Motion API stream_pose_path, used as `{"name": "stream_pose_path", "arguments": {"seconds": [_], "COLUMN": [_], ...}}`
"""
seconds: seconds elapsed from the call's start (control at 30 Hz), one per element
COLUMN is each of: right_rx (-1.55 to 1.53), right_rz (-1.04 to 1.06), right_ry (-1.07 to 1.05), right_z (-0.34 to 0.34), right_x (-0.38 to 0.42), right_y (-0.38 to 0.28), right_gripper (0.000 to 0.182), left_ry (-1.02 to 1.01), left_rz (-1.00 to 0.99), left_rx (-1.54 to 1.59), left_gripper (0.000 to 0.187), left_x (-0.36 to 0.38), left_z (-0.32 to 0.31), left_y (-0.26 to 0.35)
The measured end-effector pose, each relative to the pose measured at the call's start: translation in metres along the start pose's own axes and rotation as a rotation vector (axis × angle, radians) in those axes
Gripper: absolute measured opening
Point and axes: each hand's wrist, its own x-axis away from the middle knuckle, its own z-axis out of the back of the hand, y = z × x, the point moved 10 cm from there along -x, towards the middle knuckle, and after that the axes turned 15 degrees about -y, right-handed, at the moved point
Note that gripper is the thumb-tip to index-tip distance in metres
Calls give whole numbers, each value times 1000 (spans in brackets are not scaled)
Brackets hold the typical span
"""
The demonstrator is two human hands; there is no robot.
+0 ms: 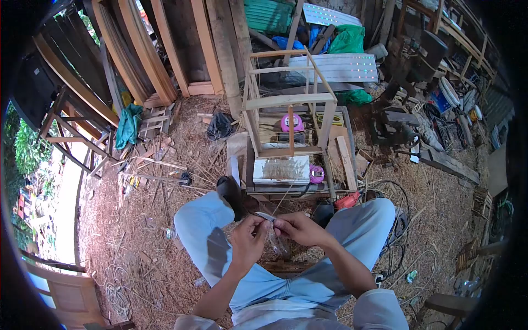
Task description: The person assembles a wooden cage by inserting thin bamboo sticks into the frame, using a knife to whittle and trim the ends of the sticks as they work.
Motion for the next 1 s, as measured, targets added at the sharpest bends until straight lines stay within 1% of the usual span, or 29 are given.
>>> {"name": "stream_pose_path", "arguments": {"seconds": [0.03, 0.1, 0.13, 0.17, 0.2, 0.23, 0.3, 0.33, 0.37, 0.43, 0.47, 0.5, 0.57, 0.6, 0.7, 0.73, 0.77, 0.8, 0.83, 0.87, 0.9, 0.97, 1.0], "right_rx": [1, -103, -105, -27, 51, 48, -53, -103, -98, -54, 61, 62, -23, -115, -159, -96, -95, -108, -123, -227, -223, -266, -164], "right_rz": [-2, -129, -133, -78, -22, -21, -111, -135, -132, -49, -48, -49, 84, -205, -149, -138, -136, -132, -128, -147, -145, -104, 55], "right_ry": [4, -17, -15, -6, 0, 0, 154, 50, 54, 101, 78, 82, 259, 180, 199, 163, 164, 316, 467, 457, 456, 369, 294], "right_z": [2, 0, -1, -1, -1, 3, 33, 34, 32, 27, 18, 24, 55, 64, 59, 55, 62, 85, 104, 117, 115, 99, 81], "right_x": [1, 6, 7, 6, 5, 5, 13, 14, 13, 14, 12, 12, 21, 29, 29, 28, 29, 38, 51, 62, 63, 59, 46], "right_y": [-3, 4, 5, 0, -4, 0, 20, 21, 18, 4, 0, 8, 21, 11, 15, 1, 11, 31, 34, 34, 29, 25, 7], "right_gripper": [31, 31, 31, 31, 31, 31, 31, 30, 30, 29, 29, 29, 30, 32, 33, 31, 31, 31, 32, 29, 29, 26, 25], "left_ry": [1, -37, -68, -71, -78, -85, -93, -97, -98, -110, -113, -110, -112, -125, -147, -156, -156, -136, -116, -116, -115, -102, -103], "left_rz": [-11, 13, 36, 38, -9, -58, -22, 4, -2, 23, 18, 9, 12, 24, 38, 55, 53, 38, 25, 24, 32, 36, 44], "left_rx": [-10, -3, 0, 0, -35, -71, -33, 11, 11, -34, -29, 6, 34, 29, 12, -14, -15, 8, 31, 26, 6, -9, -6], "left_gripper": [7, 6, 6, 6, 7, 7, 8, 8, 8, 9, 9, 9, 8, 8, 8, 8, 8, 7, 7, 7, 6, 6, 5], "left_x": [0, 1, 2, 4, 6, 7, 10, 11, 10, 8, 7, 7, 11, 14, 17, 17, 17, 20, 25, 27, 28, 27, 24], "left_z": [-1, -4, -6, -5, -5, -5, -3, -1, 1, -3, -5, -6, -4, -3, -6, -7, -6, -1, 5, 8, 10, 10, 6], "left_y": [0, 3, 4, 8, 17, 24, 12, 6, 8, 9, 11, 12, 10, 6, 0, -3, -2, 1, 2, -2, -9, -14, -9]}}
